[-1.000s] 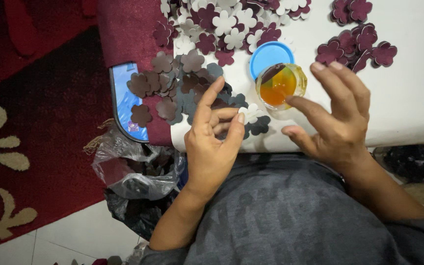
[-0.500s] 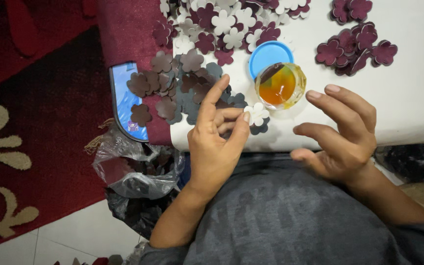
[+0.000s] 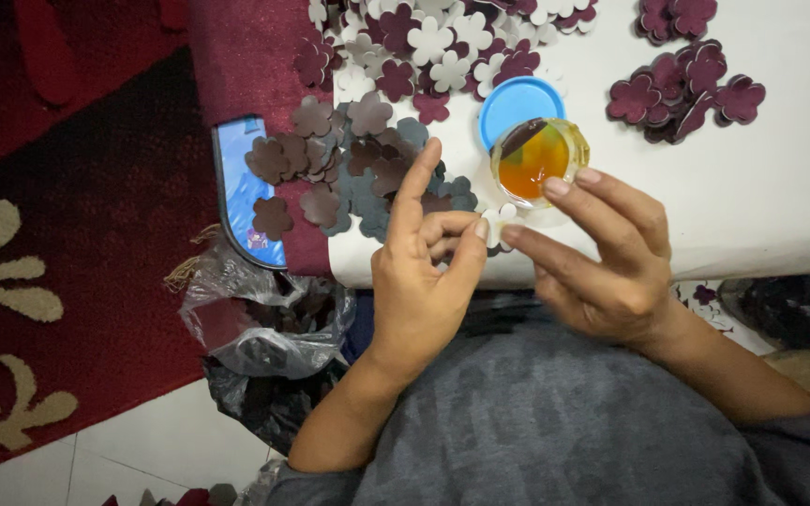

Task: The person repeatedly picks up small flower-shaped cutouts, applies adhesive from a small container using a finger, and presses two pieces together. The assembled pieces are placed into a growing pile on the table.

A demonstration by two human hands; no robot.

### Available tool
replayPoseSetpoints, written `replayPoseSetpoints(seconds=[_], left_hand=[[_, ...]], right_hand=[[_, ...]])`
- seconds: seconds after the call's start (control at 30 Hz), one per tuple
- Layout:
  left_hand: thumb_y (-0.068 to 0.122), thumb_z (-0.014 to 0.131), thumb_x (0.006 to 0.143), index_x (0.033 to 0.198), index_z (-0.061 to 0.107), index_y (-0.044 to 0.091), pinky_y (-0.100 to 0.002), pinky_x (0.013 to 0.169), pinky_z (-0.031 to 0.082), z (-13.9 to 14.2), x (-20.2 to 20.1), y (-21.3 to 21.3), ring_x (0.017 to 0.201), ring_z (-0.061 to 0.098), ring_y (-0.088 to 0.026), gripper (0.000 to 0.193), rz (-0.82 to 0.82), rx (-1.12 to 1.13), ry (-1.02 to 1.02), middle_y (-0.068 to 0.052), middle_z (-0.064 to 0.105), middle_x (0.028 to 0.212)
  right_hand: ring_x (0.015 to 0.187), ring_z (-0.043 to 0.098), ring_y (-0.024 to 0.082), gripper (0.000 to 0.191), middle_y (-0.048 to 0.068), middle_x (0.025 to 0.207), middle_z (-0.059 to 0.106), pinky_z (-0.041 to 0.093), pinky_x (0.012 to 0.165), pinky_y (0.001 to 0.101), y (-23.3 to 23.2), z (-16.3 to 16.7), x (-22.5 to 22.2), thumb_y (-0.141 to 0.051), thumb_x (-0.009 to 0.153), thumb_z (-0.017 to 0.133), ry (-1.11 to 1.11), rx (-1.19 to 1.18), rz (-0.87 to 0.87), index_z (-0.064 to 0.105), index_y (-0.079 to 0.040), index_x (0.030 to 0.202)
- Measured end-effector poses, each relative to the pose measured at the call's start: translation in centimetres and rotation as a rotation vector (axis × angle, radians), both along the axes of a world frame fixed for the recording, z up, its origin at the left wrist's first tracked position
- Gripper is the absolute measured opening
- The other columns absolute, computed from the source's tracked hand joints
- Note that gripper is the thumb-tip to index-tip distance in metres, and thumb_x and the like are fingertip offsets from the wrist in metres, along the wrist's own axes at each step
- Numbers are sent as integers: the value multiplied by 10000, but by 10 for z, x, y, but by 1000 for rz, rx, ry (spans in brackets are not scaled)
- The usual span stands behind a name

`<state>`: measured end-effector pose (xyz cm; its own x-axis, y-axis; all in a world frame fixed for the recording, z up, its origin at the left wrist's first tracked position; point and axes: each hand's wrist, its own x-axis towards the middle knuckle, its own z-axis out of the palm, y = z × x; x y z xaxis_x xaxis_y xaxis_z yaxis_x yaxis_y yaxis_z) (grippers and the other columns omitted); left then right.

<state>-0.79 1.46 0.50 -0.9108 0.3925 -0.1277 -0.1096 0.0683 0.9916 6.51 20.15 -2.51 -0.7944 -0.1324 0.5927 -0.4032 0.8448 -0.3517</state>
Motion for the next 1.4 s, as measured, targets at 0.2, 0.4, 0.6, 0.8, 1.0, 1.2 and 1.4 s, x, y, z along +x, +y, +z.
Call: replayPoseSetpoints(seconds=[0.2,0.4,0.6,0.8,1.0,1.2,1.4], left_hand=[[13,628,1013,1645,266,57,-229,793,611,0,0,0,906,726,-85,729,-27,65,-35,-71,749,968],[23,637,1011,1648,273,65,-249,794,635,-2,-1,-2,851,736,-105,734,-13,38,-70,-91,761,960],[20,664,1058,1610,352,131,-215,757,637,-12,3,-6,831,792,-147,644,2,-185,708,-226,714,1277],[438,542,1048,1589,299,326,-234,781,494,-25,-7,-28,982,720,-83,603,-42,-364,1656,-29,771,1244],[644,443,1156,1623,367,291,-258,872,417,-29,6,-30,1117,598,-77,590,-58,-394,1661,19,731,1315],[554,455,1175,1648,284,413,-254,906,394,-35,8,-31,1142,574,-43,522,-33,-498,1755,84,708,1370],[464,507,1163,1615,383,361,-245,912,435,-50,8,-32,1122,599,-67,481,-39,-395,1739,80,707,1325]], right_hand=[[1354,484,294,343,116,1413,574,483,1140,411,0,-2,-4,-19,863,723,38,33,17,832,-138,1166],[1278,514,335,354,195,1340,569,461,1082,457,10,5,2,-53,828,702,-9,-22,-95,744,-56,1179],[1159,610,197,583,143,1326,601,506,1048,313,7,1,11,19,968,678,-125,-699,25,460,20,1509],[1113,654,155,742,114,1197,636,519,1066,295,7,10,19,100,943,685,-455,-1072,152,361,51,1609],[1119,649,147,802,103,1208,650,524,1113,317,4,17,19,90,904,722,-498,-1142,186,347,46,1612],[1040,668,134,727,101,1140,658,576,1017,291,2,17,16,116,940,686,-519,-1127,78,379,54,1596],[989,682,140,721,133,1033,676,569,993,270,2,20,18,134,951,699,-517,-1180,34,374,61,1592]])
